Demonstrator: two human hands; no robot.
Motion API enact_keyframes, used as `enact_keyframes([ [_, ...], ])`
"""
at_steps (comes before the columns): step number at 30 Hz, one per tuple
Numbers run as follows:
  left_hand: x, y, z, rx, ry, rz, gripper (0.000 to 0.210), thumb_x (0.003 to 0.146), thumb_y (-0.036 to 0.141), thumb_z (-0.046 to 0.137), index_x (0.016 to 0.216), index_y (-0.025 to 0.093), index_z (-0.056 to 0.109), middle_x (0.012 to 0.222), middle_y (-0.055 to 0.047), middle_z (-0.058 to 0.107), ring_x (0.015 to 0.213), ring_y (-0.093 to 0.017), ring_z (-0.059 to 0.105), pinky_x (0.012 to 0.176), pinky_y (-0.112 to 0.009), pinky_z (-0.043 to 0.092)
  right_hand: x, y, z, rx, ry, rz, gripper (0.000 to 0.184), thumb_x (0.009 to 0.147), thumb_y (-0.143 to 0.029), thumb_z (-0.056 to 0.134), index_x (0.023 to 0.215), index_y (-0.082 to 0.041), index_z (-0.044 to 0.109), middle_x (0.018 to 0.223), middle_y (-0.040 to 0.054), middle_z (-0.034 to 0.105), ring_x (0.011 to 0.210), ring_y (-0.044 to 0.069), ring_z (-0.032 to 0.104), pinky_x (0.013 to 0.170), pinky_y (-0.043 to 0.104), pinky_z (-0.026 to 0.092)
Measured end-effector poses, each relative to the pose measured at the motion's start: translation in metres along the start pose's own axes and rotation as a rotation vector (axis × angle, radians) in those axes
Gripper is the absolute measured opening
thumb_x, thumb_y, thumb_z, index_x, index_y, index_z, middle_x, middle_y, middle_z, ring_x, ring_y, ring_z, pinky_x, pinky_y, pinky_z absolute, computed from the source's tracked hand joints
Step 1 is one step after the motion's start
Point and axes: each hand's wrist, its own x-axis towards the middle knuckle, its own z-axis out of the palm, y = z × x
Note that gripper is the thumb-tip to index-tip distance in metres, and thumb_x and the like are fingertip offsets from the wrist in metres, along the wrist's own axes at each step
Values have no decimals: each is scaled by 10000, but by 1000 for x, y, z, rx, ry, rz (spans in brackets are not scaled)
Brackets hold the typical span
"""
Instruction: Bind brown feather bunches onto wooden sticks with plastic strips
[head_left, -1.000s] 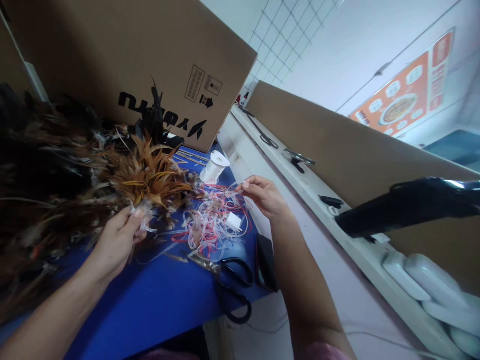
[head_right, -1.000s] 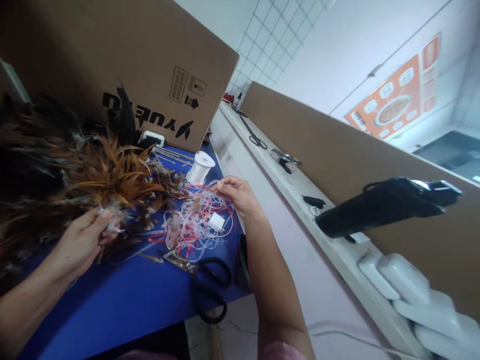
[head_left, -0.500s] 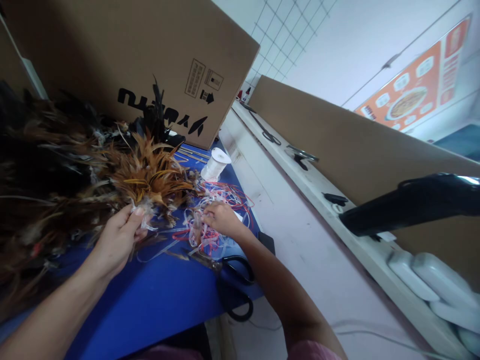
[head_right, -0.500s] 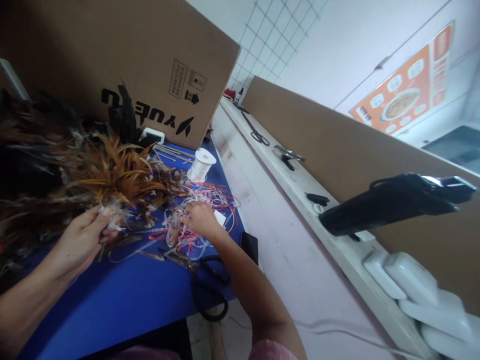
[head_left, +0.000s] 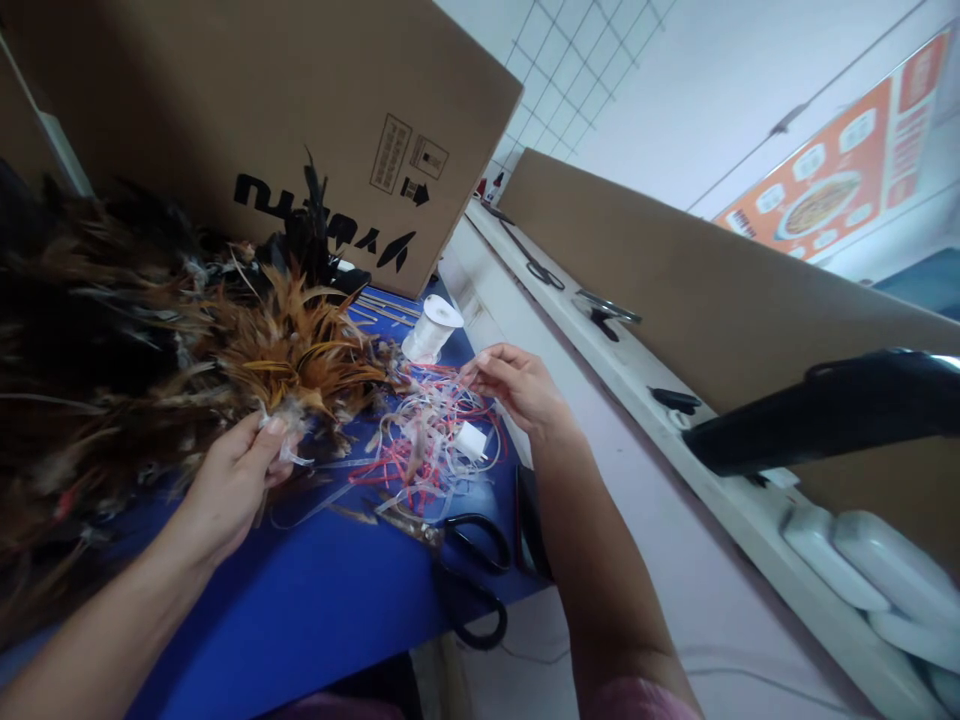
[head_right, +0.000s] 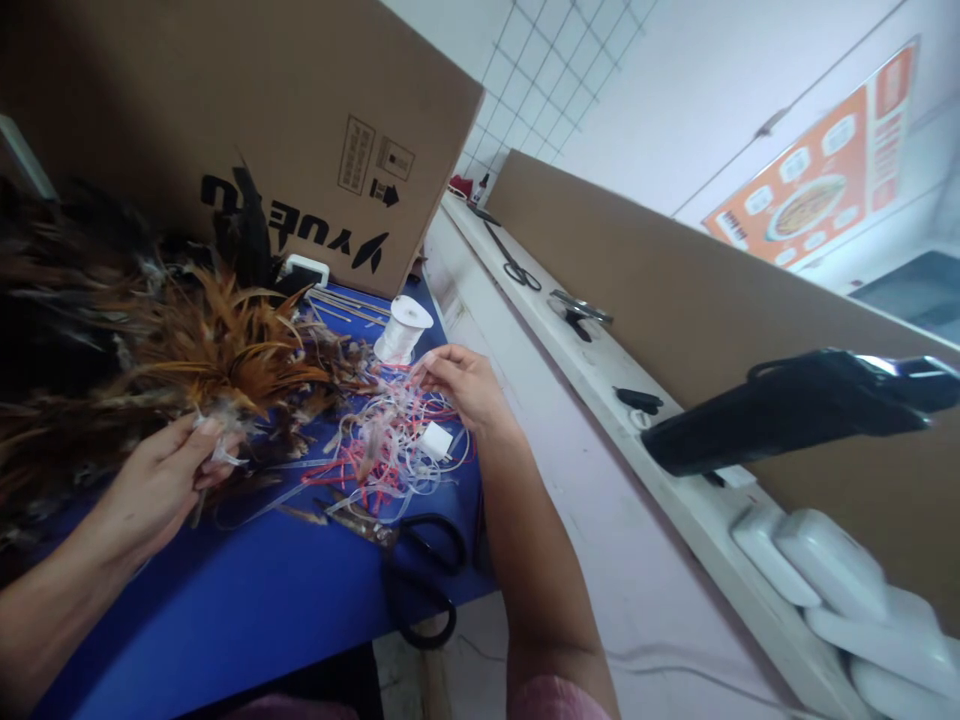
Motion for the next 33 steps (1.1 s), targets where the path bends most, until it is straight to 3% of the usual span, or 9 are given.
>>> enact_keyframes([
  [9, 0, 0, 0, 17, -28, 2, 429, 637, 541, 718, 652, 171, 502, 602, 52, 480, 494, -51, 341, 438, -143, 324, -2, -44, -12, 61, 106, -167, 229, 677, -297, 745, 727, -187, 550, 700, 0, 704, 624, 137, 681, 602, 260, 564],
  [17, 1, 1, -1, -8, -59, 7, 404, 663, 512, 717, 648, 169, 505, 603, 49, 473, 493, -54, 341, 443, -154, 321, -7, -75, -8, 1, 95, -274, 292, 734, -375, 715, 759, -212, 475, 877, 16, 710, 754, 171, 701, 650, 309, 589],
  [20, 0, 1, -1, -7, -36, 3, 409, 642, 518, 733, 661, 168, 521, 597, 45, 484, 495, -57, 354, 447, -158, 327, -4, -77, -5, -20, 131, -325, 274, 736, -365, 715, 747, -212, 488, 844, -4, 679, 726, 145, 684, 585, 260, 571],
  [26, -1, 2, -1, -18, -43, -11, 424, 633, 528, 733, 659, 171, 507, 591, 54, 473, 483, -52, 343, 431, -153, 309, 2, -77, -1, -155, 117, -369, 223, 756, -327, 703, 718, -206, 519, 580, -57, 564, 419, 56, 508, 407, 189, 443],
  [29, -2, 3, -1, 1, -33, -15, 446, 621, 547, 734, 663, 169, 501, 592, 54, 469, 496, -56, 359, 448, -155, 335, 4, -76, -1, -112, 192, -466, 205, 765, -334, 682, 743, -213, 518, 616, -51, 596, 459, 65, 545, 413, 183, 442],
  [33, -2, 4, 0, 5, -29, -9, 440, 646, 535, 718, 661, 163, 483, 597, 55, 464, 495, -49, 341, 446, -149, 328, 12, -58, -1, -171, 215, -344, 191, 719, -301, 691, 725, -196, 532, 635, -21, 650, 519, 91, 605, 437, 185, 472],
])
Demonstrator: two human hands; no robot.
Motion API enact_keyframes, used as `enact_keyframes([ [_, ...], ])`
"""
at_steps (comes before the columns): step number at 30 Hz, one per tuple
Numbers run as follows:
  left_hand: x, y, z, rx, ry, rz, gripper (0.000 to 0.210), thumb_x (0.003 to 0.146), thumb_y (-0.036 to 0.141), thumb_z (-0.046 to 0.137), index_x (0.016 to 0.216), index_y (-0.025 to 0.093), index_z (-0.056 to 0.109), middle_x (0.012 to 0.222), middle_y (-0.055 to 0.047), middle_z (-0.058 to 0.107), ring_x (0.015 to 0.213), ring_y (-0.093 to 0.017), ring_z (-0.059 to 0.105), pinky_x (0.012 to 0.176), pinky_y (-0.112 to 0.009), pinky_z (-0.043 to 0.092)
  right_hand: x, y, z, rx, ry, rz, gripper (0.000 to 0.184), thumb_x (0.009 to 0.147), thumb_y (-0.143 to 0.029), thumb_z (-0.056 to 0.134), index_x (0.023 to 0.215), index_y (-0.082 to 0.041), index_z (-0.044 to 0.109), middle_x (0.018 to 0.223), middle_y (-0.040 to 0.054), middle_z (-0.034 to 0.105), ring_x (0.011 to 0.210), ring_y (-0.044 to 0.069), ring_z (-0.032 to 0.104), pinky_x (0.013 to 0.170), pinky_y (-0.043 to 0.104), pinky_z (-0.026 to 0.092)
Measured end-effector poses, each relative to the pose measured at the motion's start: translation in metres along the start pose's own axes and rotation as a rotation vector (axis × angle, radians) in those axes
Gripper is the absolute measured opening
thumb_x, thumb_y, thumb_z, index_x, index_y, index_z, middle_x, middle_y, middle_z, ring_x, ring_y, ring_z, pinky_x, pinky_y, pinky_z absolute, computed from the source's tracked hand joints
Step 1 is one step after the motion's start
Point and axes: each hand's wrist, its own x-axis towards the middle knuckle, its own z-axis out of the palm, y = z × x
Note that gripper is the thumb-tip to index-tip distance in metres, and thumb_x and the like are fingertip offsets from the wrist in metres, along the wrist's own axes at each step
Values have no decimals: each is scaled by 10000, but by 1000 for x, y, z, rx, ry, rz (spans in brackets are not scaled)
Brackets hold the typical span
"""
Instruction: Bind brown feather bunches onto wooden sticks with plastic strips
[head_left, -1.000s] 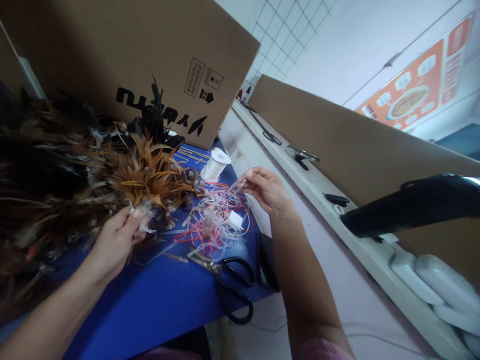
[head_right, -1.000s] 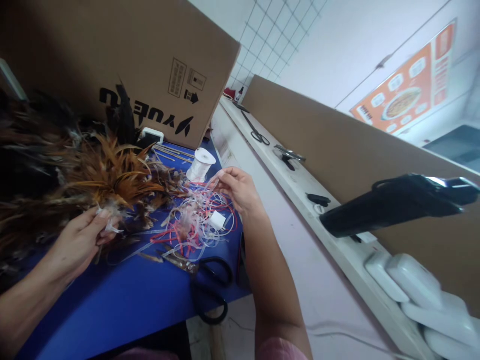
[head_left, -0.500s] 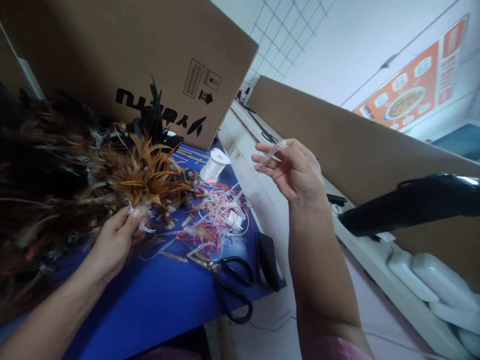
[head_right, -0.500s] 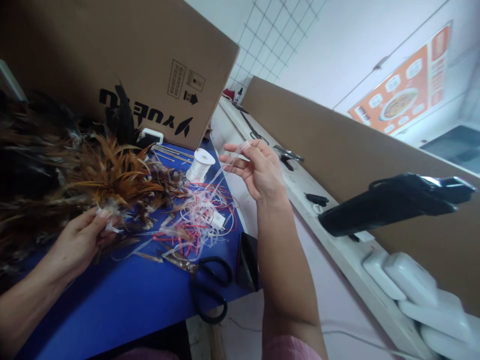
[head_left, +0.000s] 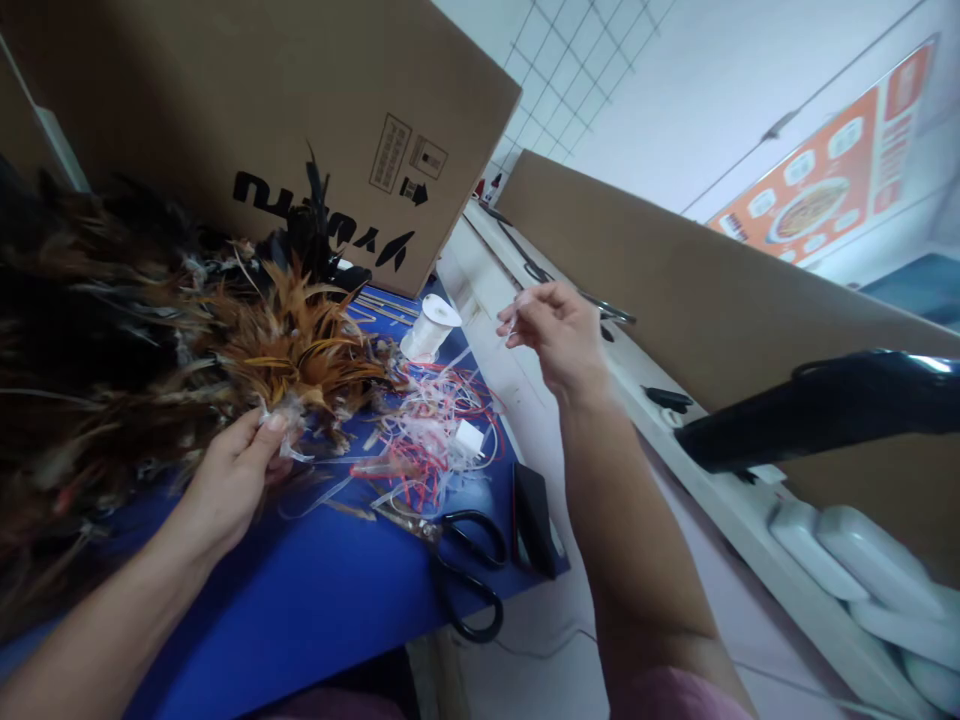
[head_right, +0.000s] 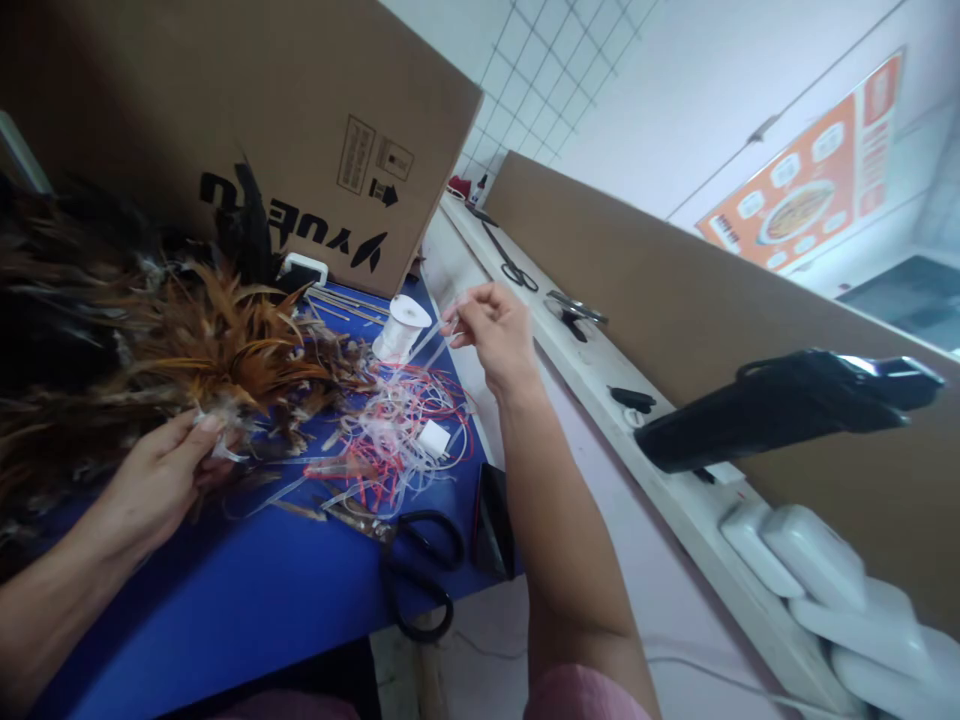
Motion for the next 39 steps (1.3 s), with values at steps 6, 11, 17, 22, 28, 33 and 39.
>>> enact_keyframes([
  [6, 1, -2, 1, -2, 22, -8, 449, 620, 543, 730, 700, 162, 506, 627, 40, 519, 494, -47, 359, 449, -149, 328, -4, 24, -1, 63, 9, 196, 219, 715, -308, 679, 766, -196, 499, 634, -25, 646, 589, 118, 655, 524, 221, 532],
  [11, 1, -1, 1, 16, -3, -1, 410, 660, 520, 705, 669, 166, 496, 601, 52, 481, 485, -50, 335, 429, -152, 297, -1, 10, -8, 149, -24, 170, 249, 733, -321, 691, 758, -216, 467, 523, -92, 502, 449, 78, 546, 480, 230, 515],
  [17, 1, -1, 1, 14, 18, -8, 417, 626, 518, 730, 662, 165, 509, 597, 49, 487, 489, -58, 346, 431, -162, 307, 0, -8, -13, 160, -41, 91, 272, 745, -362, 693, 773, -228, 459, 562, -90, 527, 336, 26, 369, 310, 164, 266],
  [22, 1, -2, 0, 14, 18, -30, 435, 611, 534, 743, 673, 166, 522, 611, 44, 514, 498, -57, 382, 448, -156, 339, -2, -21, -14, 119, -41, 9, 277, 770, -392, 651, 731, -228, 431, 837, -12, 709, 310, 9, 294, 292, 187, 177],
  [28, 1, -1, 2, -5, 46, -26, 456, 563, 541, 772, 683, 164, 545, 604, 42, 529, 493, -54, 380, 451, -154, 351, -6, -35, -16, 103, -12, -145, 222, 789, -366, 616, 719, -250, 441, 1063, -10, 700, 327, 21, 285, 306, 216, 177],
  [33, 0, 1, 2, 6, 46, -29, 442, 576, 536, 764, 680, 163, 552, 597, 42, 530, 489, -53, 381, 451, -156, 359, -11, -34, -13, 79, 6, -231, 244, 756, -382, 660, 714, -247, 462, 1149, -35, 653, 367, 17, 345, 327, 213, 239],
  [39, 0, -1, 0, 0, 25, -13, 435, 608, 533, 750, 670, 163, 529, 606, 43, 534, 481, -44, 377, 438, -149, 339, -12, -33, -11, 36, -57, -253, 292, 709, -399, 697, 661, -222, 470, 1300, -9, 548, 632, 107, 619, 443, 257, 452],
])
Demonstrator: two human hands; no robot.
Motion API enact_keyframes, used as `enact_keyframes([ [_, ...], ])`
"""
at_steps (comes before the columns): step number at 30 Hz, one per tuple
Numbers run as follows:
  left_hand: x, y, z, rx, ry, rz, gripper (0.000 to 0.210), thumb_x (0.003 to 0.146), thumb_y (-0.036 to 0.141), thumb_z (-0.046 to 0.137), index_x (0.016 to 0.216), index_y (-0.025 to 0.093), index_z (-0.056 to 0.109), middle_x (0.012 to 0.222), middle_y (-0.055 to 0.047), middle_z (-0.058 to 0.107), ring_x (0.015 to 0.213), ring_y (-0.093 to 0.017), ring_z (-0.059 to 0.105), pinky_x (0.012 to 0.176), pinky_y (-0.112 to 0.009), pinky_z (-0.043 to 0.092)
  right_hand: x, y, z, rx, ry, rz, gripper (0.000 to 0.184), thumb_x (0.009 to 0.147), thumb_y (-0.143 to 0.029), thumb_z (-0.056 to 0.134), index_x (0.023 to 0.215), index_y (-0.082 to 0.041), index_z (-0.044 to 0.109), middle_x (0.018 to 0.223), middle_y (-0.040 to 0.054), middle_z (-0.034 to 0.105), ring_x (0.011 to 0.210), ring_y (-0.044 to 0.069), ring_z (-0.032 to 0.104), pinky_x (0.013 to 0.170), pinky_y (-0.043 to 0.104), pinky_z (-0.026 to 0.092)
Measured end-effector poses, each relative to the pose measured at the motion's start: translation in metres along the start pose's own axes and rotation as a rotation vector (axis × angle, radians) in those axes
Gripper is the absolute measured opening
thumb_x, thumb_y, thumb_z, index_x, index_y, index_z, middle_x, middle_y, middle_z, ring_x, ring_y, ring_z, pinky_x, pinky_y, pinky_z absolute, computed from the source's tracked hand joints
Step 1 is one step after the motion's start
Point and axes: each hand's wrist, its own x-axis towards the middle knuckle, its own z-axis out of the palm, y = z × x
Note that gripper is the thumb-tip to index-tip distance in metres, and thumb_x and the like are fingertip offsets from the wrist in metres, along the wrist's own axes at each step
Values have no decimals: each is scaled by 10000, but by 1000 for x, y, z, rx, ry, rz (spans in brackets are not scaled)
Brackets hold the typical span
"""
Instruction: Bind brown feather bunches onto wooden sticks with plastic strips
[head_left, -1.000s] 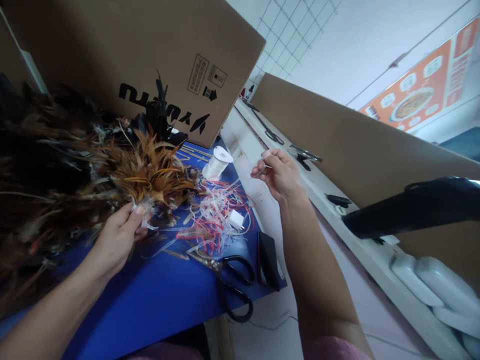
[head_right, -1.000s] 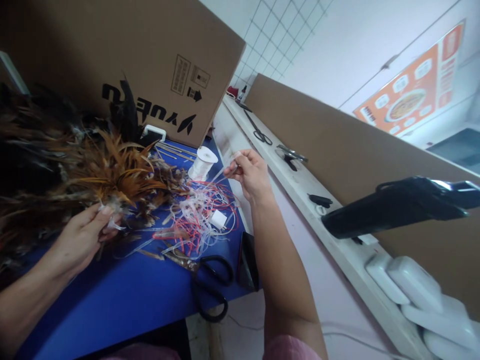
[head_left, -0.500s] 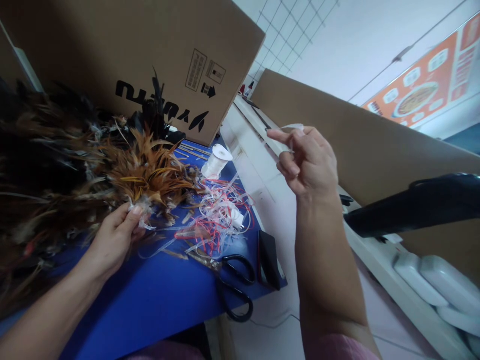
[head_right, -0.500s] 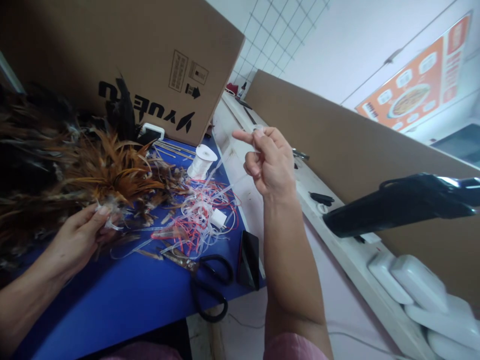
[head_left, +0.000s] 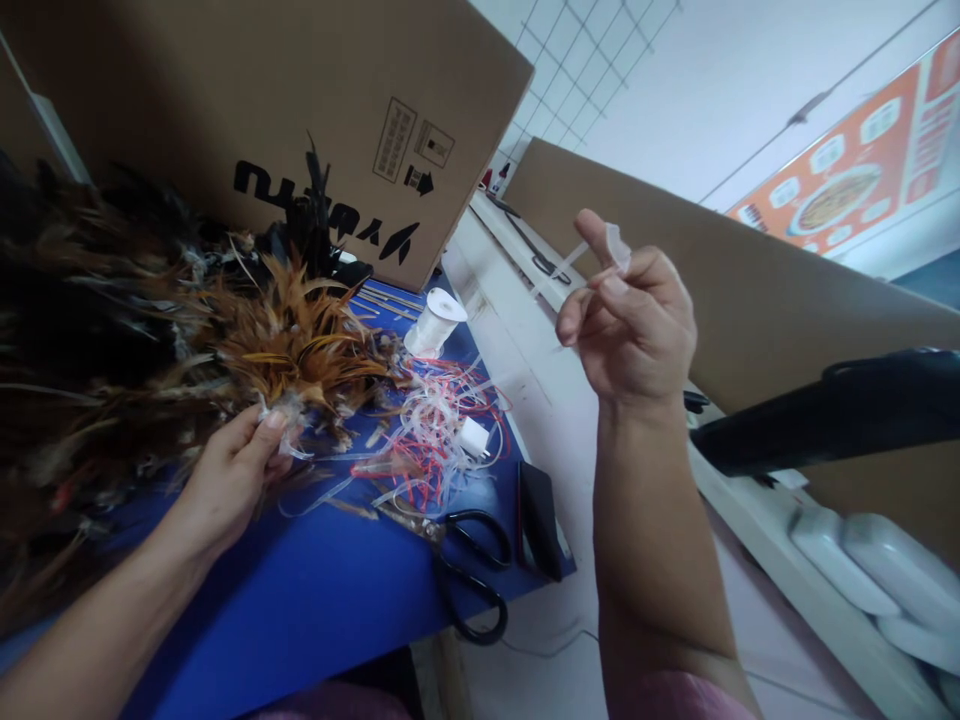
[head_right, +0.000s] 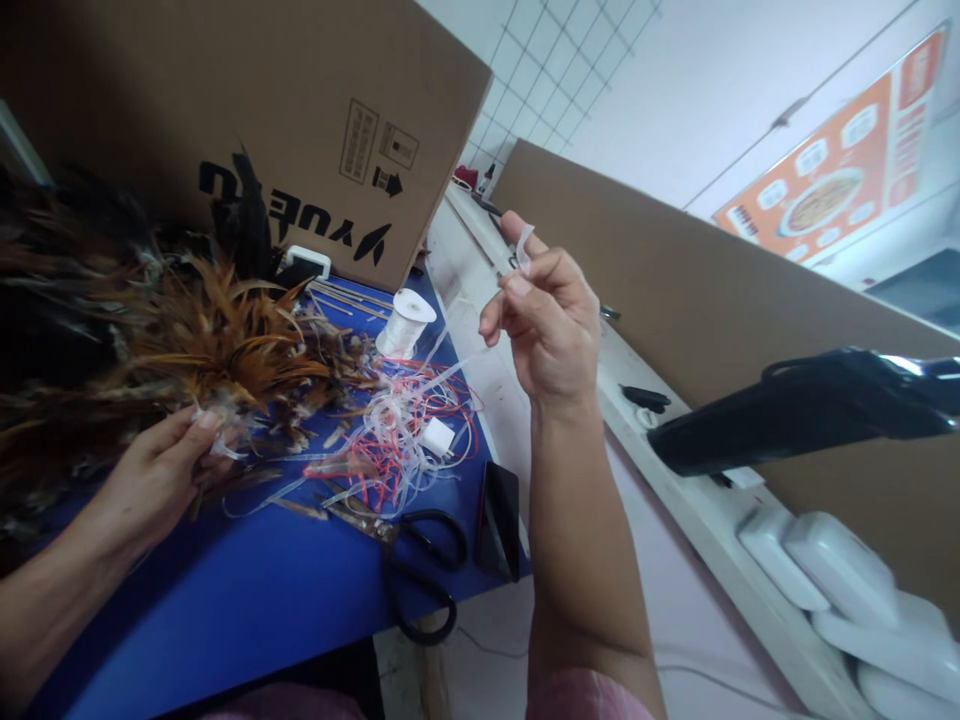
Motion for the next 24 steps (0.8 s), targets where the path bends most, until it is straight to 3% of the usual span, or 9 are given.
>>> enact_keyframes([
  [3, 1, -1, -1, 9, 18, -5, 456, 593, 555, 750, 682, 165, 532, 609, 41, 532, 488, -48, 393, 440, -151, 344, 1, -6, 0, 19, -24, -96, 282, 704, -390, 691, 631, -225, 475, 1380, -48, 474, 1045, 240, 619, 685, 357, 554],
  [6, 1, -1, 0, 2, 22, 7, 467, 583, 556, 757, 670, 161, 525, 594, 42, 519, 487, -48, 386, 442, -154, 344, 3, -11, -1, -80, -5, -175, 217, 702, -354, 699, 644, -251, 517, 1387, -68, 468, 1343, 290, 362, 865, 407, 526],
  [9, -1, 3, 1, -22, 0, 11, 461, 583, 545, 763, 676, 159, 530, 590, 42, 518, 480, -45, 373, 430, -148, 326, 3, -10, -3, -181, -19, -156, 163, 693, -319, 715, 676, -275, 559, 1359, -69, 497, 1374, 295, 299, 907, 446, 501],
  [13, -2, 5, 2, -32, -23, -6, 458, 588, 540, 761, 657, 164, 510, 595, 47, 505, 484, -42, 366, 435, -141, 337, 3, -3, -6, -26, -134, -142, 206, 712, -368, 679, 616, -244, 545, 1248, -40, 592, 1353, 289, 352, 989, 524, 412],
  [17, -1, 2, 1, -29, 1, -3, 474, 560, 562, 766, 661, 170, 520, 585, 50, 509, 485, -44, 369, 435, -131, 352, 7, 0, -11, 136, -138, -217, 147, 686, -318, 652, 599, -240, 564, 1101, -24, 679, 1322, 258, 413, 1072, 513, 320],
  [21, 1, 1, 1, -25, 4, -3, 480, 553, 571, 766, 653, 169, 524, 574, 54, 502, 477, -41, 377, 436, -127, 367, 13, 3, -21, -72, -213, -261, 81, 628, -199, 648, 584, -250, 602, 1013, -20, 719, 1238, 258, 503, 1132, 514, 236],
  [24, 1, 1, 1, -26, 17, -4, 500, 524, 583, 776, 651, 168, 528, 567, 51, 508, 488, -47, 401, 440, -127, 379, 16, 3, -26, -114, -118, -360, 120, 620, -153, 602, 596, -270, 615, 1088, -33, 697, 1320, 241, 413, 1143, 494, 222],
])
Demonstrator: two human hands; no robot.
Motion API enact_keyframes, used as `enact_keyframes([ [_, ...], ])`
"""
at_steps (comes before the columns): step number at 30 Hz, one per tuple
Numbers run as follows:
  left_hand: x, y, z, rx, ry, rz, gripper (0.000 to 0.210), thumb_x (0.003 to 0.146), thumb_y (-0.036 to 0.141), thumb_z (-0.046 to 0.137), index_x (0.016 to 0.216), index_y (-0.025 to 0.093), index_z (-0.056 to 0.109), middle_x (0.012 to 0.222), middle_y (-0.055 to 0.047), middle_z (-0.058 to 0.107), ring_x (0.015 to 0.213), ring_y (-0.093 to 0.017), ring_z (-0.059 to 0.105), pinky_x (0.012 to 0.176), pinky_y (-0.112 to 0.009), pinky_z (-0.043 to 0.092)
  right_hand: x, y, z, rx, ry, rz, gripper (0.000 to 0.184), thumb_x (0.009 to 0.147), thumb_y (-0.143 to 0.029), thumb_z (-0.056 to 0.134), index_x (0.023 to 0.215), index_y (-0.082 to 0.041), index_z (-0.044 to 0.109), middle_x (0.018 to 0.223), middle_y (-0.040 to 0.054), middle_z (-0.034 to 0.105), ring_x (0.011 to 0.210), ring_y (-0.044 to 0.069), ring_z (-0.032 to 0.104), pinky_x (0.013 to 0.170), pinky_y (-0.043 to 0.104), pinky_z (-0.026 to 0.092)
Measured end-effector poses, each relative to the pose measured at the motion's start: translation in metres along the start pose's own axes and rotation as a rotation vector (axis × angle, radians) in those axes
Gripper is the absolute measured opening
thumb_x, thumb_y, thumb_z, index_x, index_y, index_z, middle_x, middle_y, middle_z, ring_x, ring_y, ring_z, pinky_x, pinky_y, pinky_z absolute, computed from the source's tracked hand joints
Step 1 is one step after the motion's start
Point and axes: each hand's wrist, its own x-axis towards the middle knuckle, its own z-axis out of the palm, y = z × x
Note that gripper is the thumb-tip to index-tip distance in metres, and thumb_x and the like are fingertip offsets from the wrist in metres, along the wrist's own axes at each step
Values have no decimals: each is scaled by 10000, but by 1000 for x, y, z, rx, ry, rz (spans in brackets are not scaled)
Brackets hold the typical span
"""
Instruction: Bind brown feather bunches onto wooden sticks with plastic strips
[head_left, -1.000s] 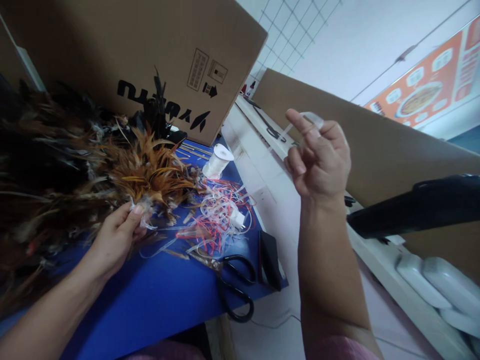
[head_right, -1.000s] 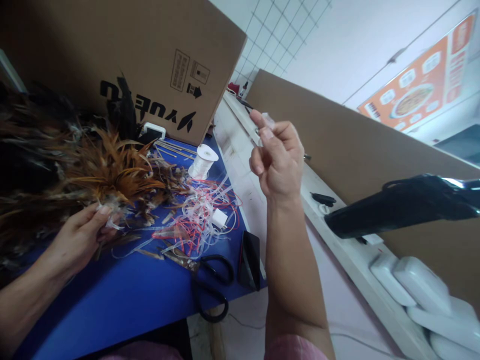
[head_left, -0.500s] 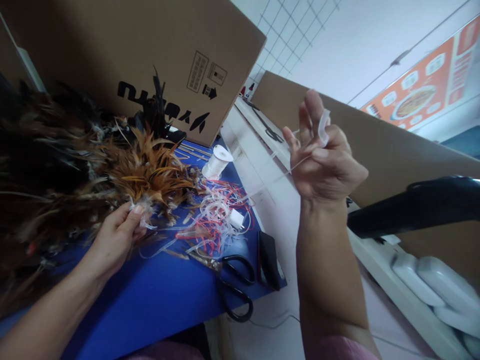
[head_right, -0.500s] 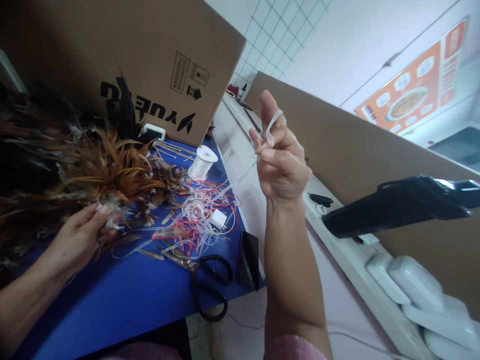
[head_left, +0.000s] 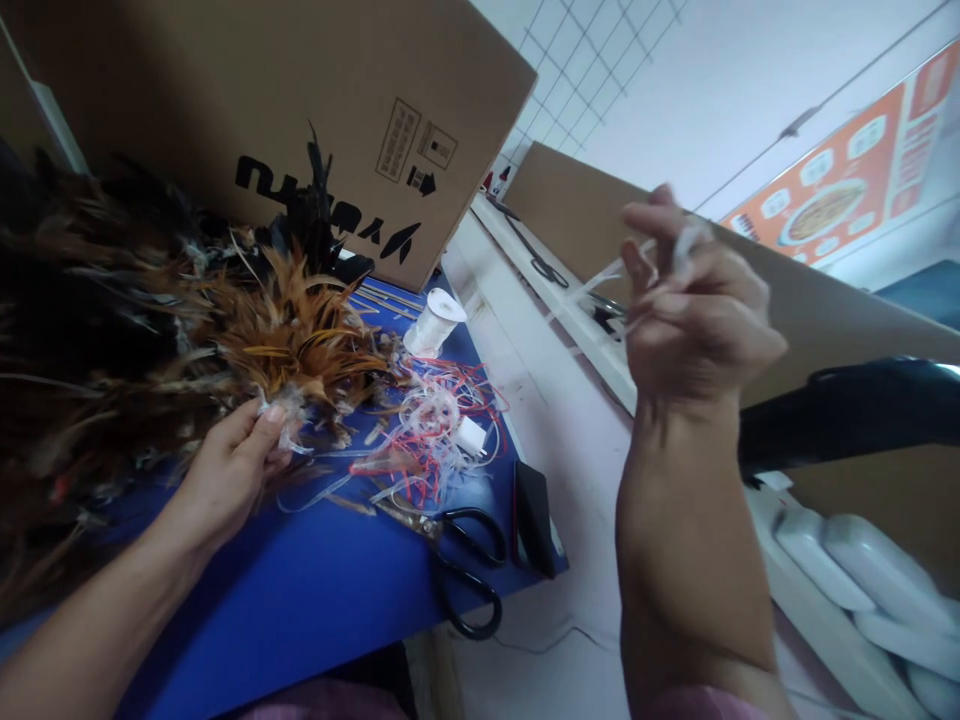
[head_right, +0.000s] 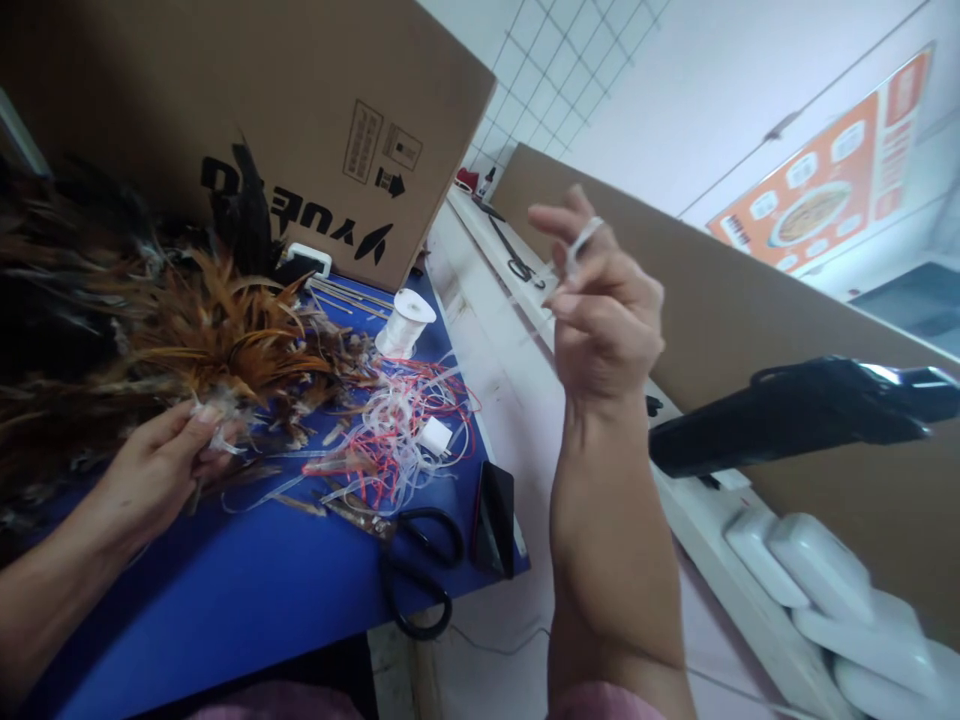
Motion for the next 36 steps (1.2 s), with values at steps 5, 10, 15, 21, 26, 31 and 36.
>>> enact_keyframes([
  [5, 1, -1, 0, 5, 13, -14, 509, 516, 589, 777, 684, 164, 553, 615, 34, 549, 495, -43, 403, 447, -129, 388, -1, -10, 0, 48, -16, 46, 145, 604, -132, 598, 593, -268, 644, 1013, 10, 720, 1301, 248, 436, 1156, 458, 221],
  [10, 0, 0, 1, -21, -20, 23, 476, 565, 552, 771, 668, 160, 522, 594, 42, 516, 468, -37, 361, 410, -129, 329, -6, -28, 2, 322, -22, 299, 75, 613, -274, 669, 573, -252, 609, 864, 11, 710, 694, 203, 660, 670, 393, 547],
  [15, 1, 0, 2, -32, -50, 36, 445, 622, 511, 751, 651, 162, 478, 581, 50, 486, 462, -33, 340, 409, -131, 307, -27, -46, -1, 429, -86, 423, 174, 637, -349, 709, 558, -263, 580, 723, -11, 677, 306, 69, 364, 266, 264, 273],
  [21, 2, -4, -1, -9, -42, 39, 412, 665, 499, 718, 663, 168, 473, 591, 48, 490, 463, -38, 351, 407, -132, 298, -85, -68, 7, 545, -415, 473, 58, 731, -276, 638, 709, -236, 603, 611, -4, 627, 455, 122, 556, 429, 245, 417],
  [26, 1, -4, 0, 15, -55, 39, 391, 686, 486, 704, 664, 169, 476, 593, 44, 491, 467, -40, 350, 408, -134, 285, -128, -74, 31, 323, -929, 485, 73, 754, -189, 567, 804, -203, 619, 721, 41, 678, 670, 158, 639, 628, 258, 505],
  [31, -1, -3, 1, 18, -71, 46, 386, 689, 482, 701, 652, 168, 480, 587, 46, 474, 469, -41, 335, 409, -136, 283, -149, -41, 64, -258, -938, 485, 305, 769, -63, 471, 949, -247, 636, 908, 41, 686, 856, 208, 633, 795, 326, 492],
  [36, 0, -3, 0, 19, -31, 33, 401, 664, 488, 722, 650, 170, 478, 597, 41, 499, 478, -42, 344, 423, -137, 302, -160, 15, 101, -586, -797, 414, 221, 858, -154, 457, 968, -169, 648, 912, 107, 642, 845, 231, 609, 762, 355, 483],
])
